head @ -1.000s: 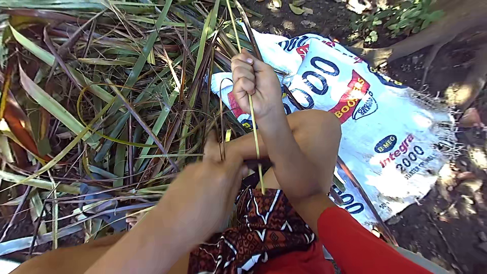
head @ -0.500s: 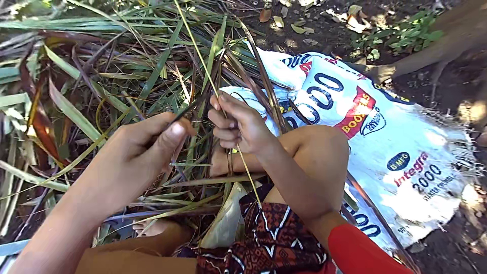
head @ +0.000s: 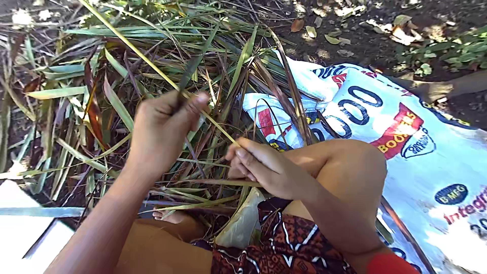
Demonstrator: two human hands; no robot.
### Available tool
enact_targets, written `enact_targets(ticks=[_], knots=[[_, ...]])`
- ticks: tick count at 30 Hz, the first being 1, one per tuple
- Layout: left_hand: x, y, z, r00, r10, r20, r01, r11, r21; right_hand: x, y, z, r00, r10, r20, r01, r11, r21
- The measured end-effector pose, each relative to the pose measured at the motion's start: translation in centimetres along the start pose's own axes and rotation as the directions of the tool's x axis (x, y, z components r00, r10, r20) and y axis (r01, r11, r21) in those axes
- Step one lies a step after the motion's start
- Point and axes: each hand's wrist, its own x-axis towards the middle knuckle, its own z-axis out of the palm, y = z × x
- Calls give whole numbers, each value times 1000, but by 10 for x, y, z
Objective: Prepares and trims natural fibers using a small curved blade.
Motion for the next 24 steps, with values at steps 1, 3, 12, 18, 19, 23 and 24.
enact_targets(ticks=[1,3,12,18,19,23,24], knots=[[7,0,-9,994,-26,-106,22,999,-36,-4,2,0,1000,-1,-3,1,999,-46],[16,2,-21,962,-58,-268,37,996,-83,-8,5,0,999,-14,-31,13,998,-60],[-29,-4,51,866,-216,451,284,955,-87,6,8,11,931,-89,-354,63,994,-86],[-36,1,56,871,-204,448,340,908,-247,-9,10,-4,925,-232,-302,167,960,-227],[-34,4,53,866,-237,441,378,887,-266,-11,9,-3,922,-241,-302,164,952,-260],[-20,17,29,849,-361,387,497,796,-347,-20,3,3,906,-273,-323,126,903,-411],[-17,17,21,864,-366,347,482,799,-359,-22,2,4,902,-280,-330,115,890,-441]])
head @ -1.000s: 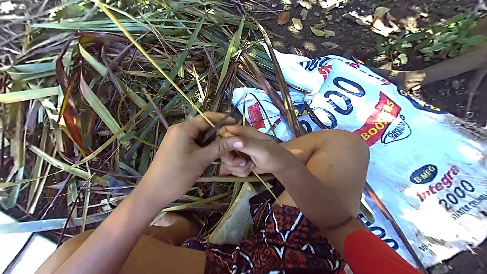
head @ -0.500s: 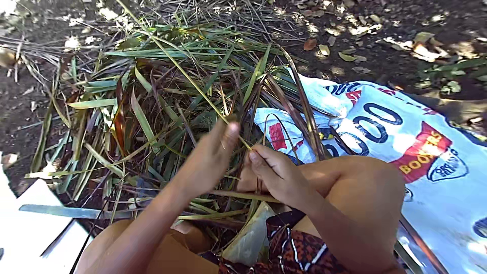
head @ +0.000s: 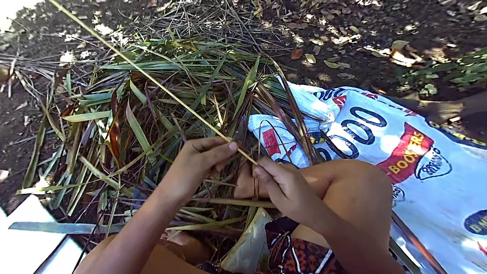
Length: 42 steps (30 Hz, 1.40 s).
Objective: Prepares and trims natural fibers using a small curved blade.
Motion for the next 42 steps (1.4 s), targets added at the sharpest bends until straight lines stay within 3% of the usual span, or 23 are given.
enact_targets(ticks=[5,7,10,12,14,17,19,22,26,29,31,33,38,42], knots=[[1,23,-50,932,121,-341,-139,990,-30,-10,-3,1,993,-55,-107,40,990,-137],[3,18,-52,918,138,-371,-188,977,-100,-9,-4,4,989,-67,-131,50,990,-134],[0,-13,-15,993,85,-84,-94,990,-105,-1,-5,13,991,-31,-132,29,999,-17],[-5,-29,20,988,-15,151,34,992,-122,4,-2,16,993,33,-113,-16,988,151],[-6,-29,32,971,-86,223,118,984,-134,6,3,12,993,111,-41,-91,938,334],[0,-12,18,981,-122,151,128,991,-32,4,10,6,989,125,84,-150,883,444],[0,-4,13,987,-104,121,111,992,-56,2,11,2,988,107,109,-147,861,486],[-4,15,-11,998,48,-46,-53,993,-105,-1,18,-12,967,57,249,-214,711,670],[-4,43,-55,918,235,-320,-268,961,-64,1,41,-31,880,-63,471,-368,537,759],[-3,38,-51,885,248,-395,-300,951,-73,4,49,-30,792,-43,609,-477,578,662],[-3,26,-39,897,253,-363,-289,956,-47,6,45,-24,782,0,623,-479,639,601],[-3,14,-24,925,236,-297,-253,967,-18,7,38,-15,828,12,561,-439,637,634],[-6,-7,8,998,61,24,-60,998,-26,10,17,1,915,21,404,-332,610,719],[-12,9,2,999,19,27,-19,1000,-2,6,20,-9,946,34,323,-239,749,618]])
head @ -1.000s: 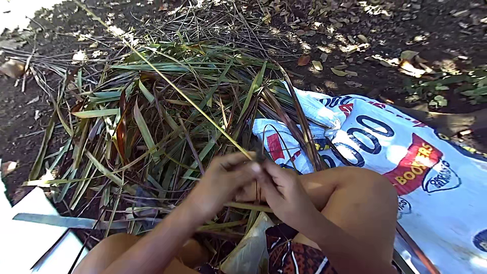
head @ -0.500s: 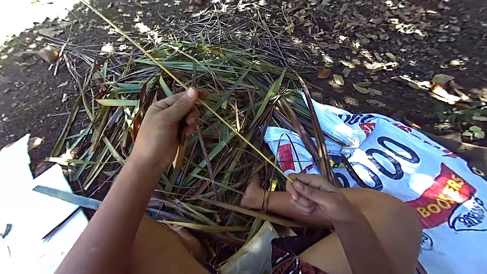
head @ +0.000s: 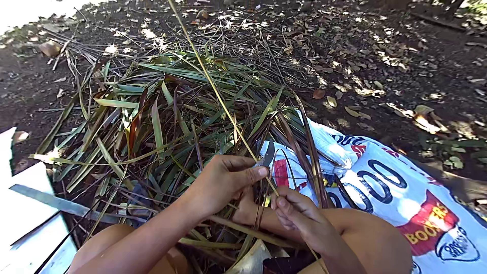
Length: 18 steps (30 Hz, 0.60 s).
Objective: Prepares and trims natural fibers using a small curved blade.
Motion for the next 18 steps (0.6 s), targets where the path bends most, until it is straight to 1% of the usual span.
enact_targets(ticks=[3,5,8,10,12,14,18], knots=[[-4,10,-8,996,57,-68,-58,998,-9,-6,-4,-6,998,-47,-50,41,994,-106],[-3,14,-10,992,89,-87,-91,996,-17,-8,-11,-10,995,-72,-73,59,983,-173],[-7,20,-16,983,129,-132,-137,989,-53,-10,-20,-12,995,-59,-86,37,971,-238],[-10,25,-25,955,197,-222,-223,970,-97,-12,-20,-18,998,-40,-55,26,969,-245],[-13,30,-41,911,264,-316,-300,951,-69,-13,-18,-27,1000,-31,-1,30,971,-238],[-14,33,-50,876,287,-387,-325,945,-37,-14,-16,-33,1000,-8,27,14,973,-230],[-14,28,-46,874,281,-397,-319,947,-32,-13,-13,-40,995,75,63,-62,980,-190]])
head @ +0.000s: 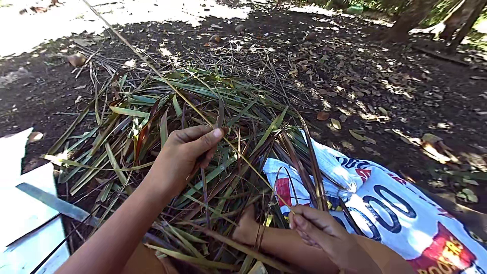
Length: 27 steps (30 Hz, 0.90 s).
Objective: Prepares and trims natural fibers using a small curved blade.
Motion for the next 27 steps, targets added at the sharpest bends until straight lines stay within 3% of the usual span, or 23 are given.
enact_targets(ticks=[3,8,10,12,16,20,23,27], knots=[[-4,-3,7,1000,-12,-24,12,1000,-12,2,0,3,1000,-13,13,13,1000,-28],[-7,-6,15,999,-34,21,34,999,15,16,6,28,937,-276,-215,211,937,-279],[-7,0,11,999,-29,31,28,999,47,19,7,28,923,-320,-214,243,915,-323],[-5,9,-2,1000,26,-8,-25,996,80,16,8,20,946,-288,-151,236,927,-291],[11,31,-36,971,110,-214,-108,994,23,4,-2,-3,993,-114,-43,104,976,-191],[11,34,-42,952,107,-286,-123,992,-39,7,-10,-4,997,-57,-44,50,987,-151],[8,36,-40,935,153,-321,-181,982,-59,20,-20,6,978,-176,-113,125,925,-360],[2,31,-40,923,210,-323,-257,960,-110,28,-56,-7,921,-379,-85,237,722,-650]])
